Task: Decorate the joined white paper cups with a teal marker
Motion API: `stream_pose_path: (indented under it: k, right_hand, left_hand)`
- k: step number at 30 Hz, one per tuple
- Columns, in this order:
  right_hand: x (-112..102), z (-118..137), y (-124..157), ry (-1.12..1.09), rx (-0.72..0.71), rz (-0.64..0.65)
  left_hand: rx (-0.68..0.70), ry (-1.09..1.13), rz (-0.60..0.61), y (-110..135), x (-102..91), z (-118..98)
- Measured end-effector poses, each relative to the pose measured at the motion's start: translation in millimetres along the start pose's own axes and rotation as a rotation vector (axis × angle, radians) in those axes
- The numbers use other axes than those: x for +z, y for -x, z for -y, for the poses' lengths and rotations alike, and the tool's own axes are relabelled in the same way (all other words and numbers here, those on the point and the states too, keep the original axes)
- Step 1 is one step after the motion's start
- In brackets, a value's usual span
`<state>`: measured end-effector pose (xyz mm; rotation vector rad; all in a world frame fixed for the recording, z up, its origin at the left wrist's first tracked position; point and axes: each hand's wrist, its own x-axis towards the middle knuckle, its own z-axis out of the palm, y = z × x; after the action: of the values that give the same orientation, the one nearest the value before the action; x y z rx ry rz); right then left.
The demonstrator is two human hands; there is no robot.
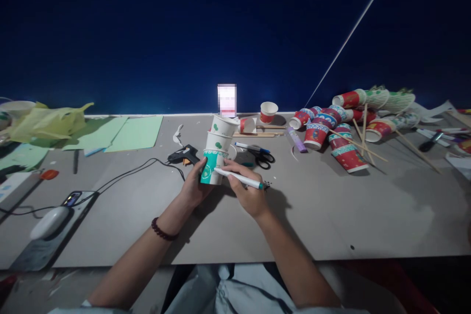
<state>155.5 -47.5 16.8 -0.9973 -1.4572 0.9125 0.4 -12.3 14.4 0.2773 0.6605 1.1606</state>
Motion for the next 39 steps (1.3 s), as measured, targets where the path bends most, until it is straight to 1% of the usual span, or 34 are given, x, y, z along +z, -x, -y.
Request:
stream_pose_path:
  k: [3, 10, 17, 21, 27, 34, 39]
  right_hand:
    - [0.1, -1.3, -0.4, -0.012, -0.004, 0.016]
    - [0.3, 0.0, -1.2, -0.109, -0.010, 0.075]
    - [0.6, -1.2, 0.0, -0.046, 0.016, 0.018]
    - [1.5, -1.0, -0.7, -0.102, 0.008, 0.068]
    - [1.8, 2.6, -2.4, -0.110, 0.023, 0.137]
    - [1.2, 0.2, -1.3, -0.101, 0.048, 0.088]
    - [1.3, 1.6, -2.3, -0.131, 0.027, 0.140]
  left_hand:
    - [-0.010, -0.006, 0.015, -0.1, -1.4, 0.0]
    - [-0.035, -0.016, -0.003, -1.2, -3.3, -0.6]
    - [-0.026, -0.016, -0.031, 0.2, -0.1, -0.8]
    - [-0.038, -0.016, -0.005, -0.3, -1.1, -1.1]
    - [-0.032, -0.025, -0.029, -2.7, -2.9, -0.1]
    - [-0.041, -0.004, 0.003, -4.0, -4.7, -0.4]
    - [-0.054, 0.004, -0.029, -4.4, -4.1, -0.6]
